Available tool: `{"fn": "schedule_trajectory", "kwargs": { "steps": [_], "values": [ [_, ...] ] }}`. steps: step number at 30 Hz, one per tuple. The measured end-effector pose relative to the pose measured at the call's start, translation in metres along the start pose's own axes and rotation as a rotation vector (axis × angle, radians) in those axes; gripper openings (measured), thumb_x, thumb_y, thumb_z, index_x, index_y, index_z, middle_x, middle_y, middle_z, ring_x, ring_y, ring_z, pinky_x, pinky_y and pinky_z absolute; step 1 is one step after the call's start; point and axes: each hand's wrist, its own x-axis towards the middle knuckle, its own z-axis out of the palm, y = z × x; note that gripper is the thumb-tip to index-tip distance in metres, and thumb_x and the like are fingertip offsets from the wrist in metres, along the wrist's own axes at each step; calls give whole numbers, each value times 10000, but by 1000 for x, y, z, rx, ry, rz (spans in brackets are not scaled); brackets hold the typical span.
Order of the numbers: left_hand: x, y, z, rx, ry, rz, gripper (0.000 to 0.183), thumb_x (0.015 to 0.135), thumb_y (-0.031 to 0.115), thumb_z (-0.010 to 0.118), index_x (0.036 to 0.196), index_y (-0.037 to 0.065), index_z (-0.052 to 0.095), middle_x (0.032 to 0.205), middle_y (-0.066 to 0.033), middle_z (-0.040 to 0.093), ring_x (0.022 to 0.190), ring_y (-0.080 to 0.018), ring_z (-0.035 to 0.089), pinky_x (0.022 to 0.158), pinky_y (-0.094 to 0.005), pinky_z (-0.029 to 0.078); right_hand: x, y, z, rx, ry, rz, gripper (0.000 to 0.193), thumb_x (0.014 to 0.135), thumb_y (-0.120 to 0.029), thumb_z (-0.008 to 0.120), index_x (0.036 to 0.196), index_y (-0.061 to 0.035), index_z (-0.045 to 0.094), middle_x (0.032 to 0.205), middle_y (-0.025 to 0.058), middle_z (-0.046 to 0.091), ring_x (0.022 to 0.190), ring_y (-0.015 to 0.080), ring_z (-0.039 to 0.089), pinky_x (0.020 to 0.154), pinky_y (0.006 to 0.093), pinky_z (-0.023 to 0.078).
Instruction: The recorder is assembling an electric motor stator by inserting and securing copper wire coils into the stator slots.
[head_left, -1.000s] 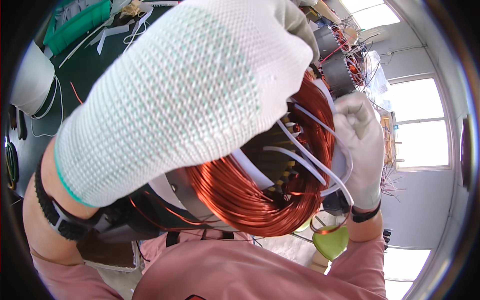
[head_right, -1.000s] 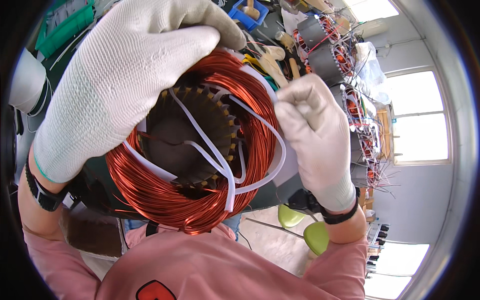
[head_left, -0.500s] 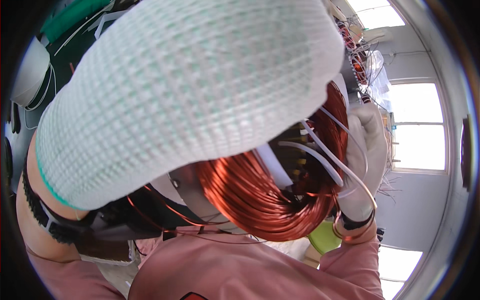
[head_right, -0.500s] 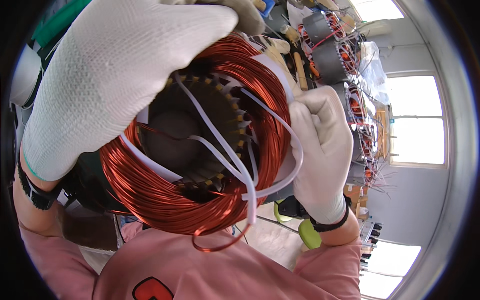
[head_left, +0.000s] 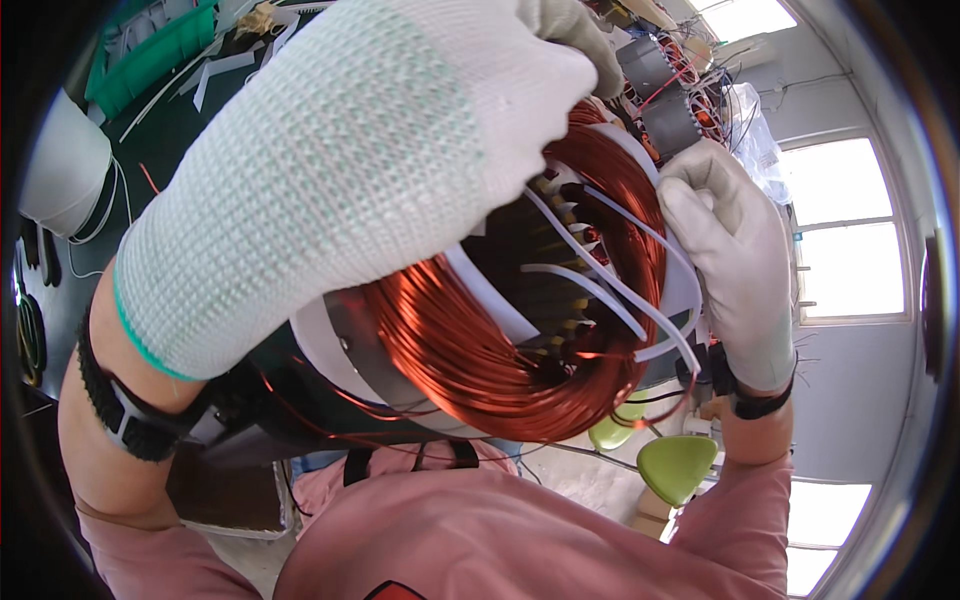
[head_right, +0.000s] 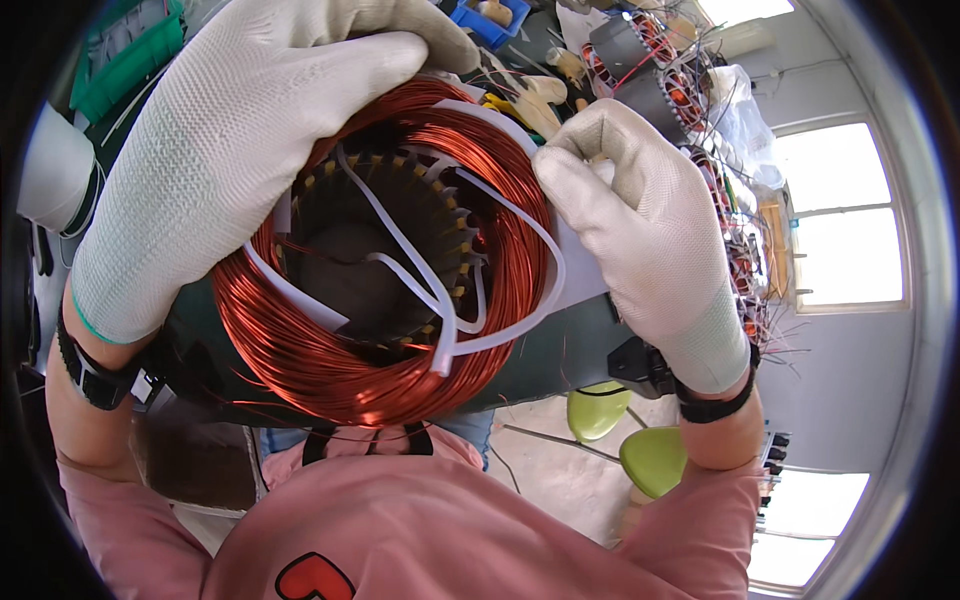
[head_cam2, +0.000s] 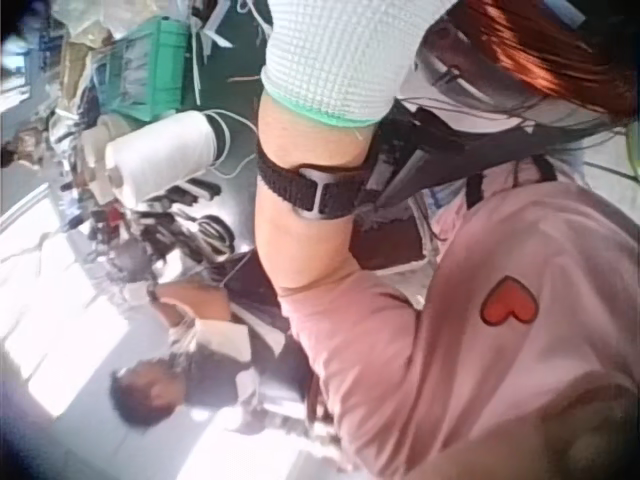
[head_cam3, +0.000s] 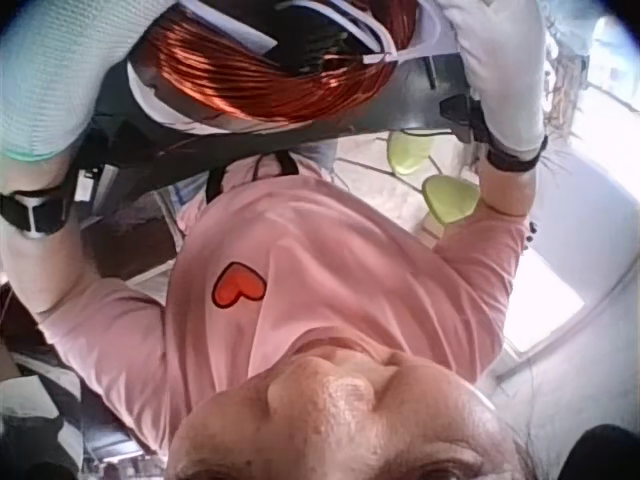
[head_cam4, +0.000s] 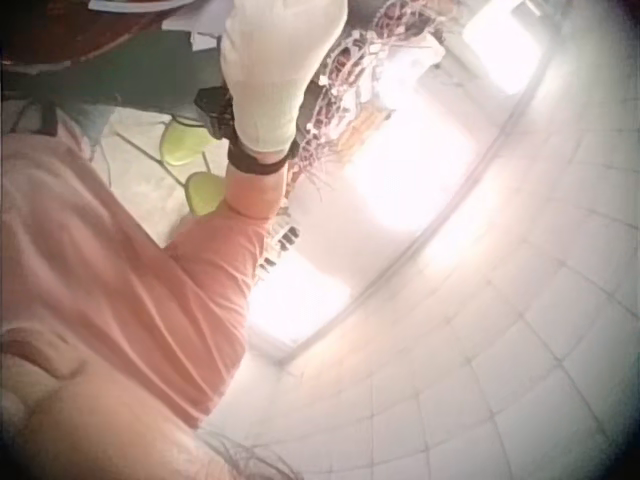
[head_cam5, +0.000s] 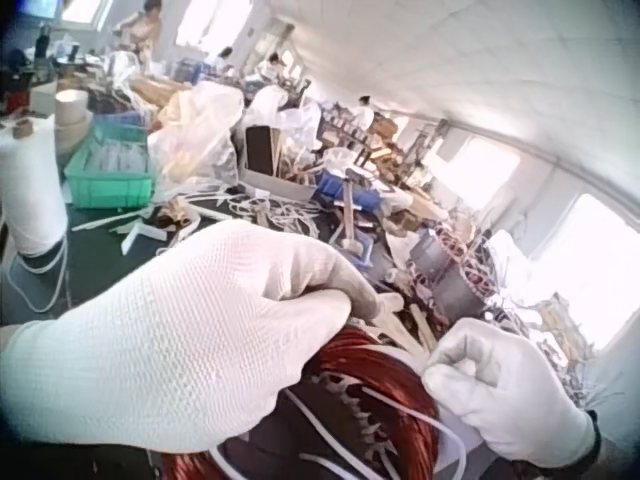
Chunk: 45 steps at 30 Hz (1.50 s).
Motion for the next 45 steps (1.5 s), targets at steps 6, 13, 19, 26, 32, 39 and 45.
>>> {"fn": "schedule_trajectory", "kwargs": {
  "steps": [6,13,19,26,32,39,45],
  "values": [
    [26,-27,7,8,128,270,318,1074,170,478,1261,-17,655,795,-21,625,671,-80,564,642,-242,477,13,-4,4,-91,-11,-107,113,1026,-127,577,1000,-22,609,813,-67,489,748,19,410,672,190,354],
    [34,-58,19,-62,215,477,317,1065,186,500,1218,-25,681,1038,-68,702,946,-111,662,886,-255,528,5,-1,-5,-88,-108,-96,90,1015,-106,578,966,-32,567,774,-38,465,715,57,415,648,235,371],
    [37,-58,20,45,228,474,331,1070,205,508,1234,-26,680,1137,-89,721,1060,-131,694,978,-267,544,19,-11,0,-122,-120,-166,80,1029,-115,564,1024,-35,563,804,-16,516,698,69,449,664,248,419],
    [41,-49,20,-50,195,428,319,1062,197,539,1270,-16,654,1156,-98,727,1036,-120,699,942,-250,555,38,-31,-10,-374,-231,-288,127,1038,-160,560,1065,-36,567,812,80,605,681,204,588,579,324,466],
    [39,-49,15,46,129,460,311,1055,199,555,1249,-20,661,1123,-87,724,1028,-109,695,910,-241,556,44,6,-20,-258,-318,-471,190,1059,-209,562,1100,-26,533,731,164,636,676,314,681,597,411,489],
    [38,-27,21,868,169,541,313,1049,241,537,1189,9,694,1064,-45,710,940,-115,699,858,-274,541,16,3,-9,8,-180,-128,113,1053,-153,548,1003,-53,567,688,-8,550,446,84,569,404,231,421],
    [32,-19,28,479,178,311,364,1012,331,654,1156,1,710,918,-29,725,863,-66,662,800,-255,539,21,24,0,-92,-18,-540,155,1040,-153,587,991,-8,564,738,62,587,644,129,582,612,308,483]
  ]
}}
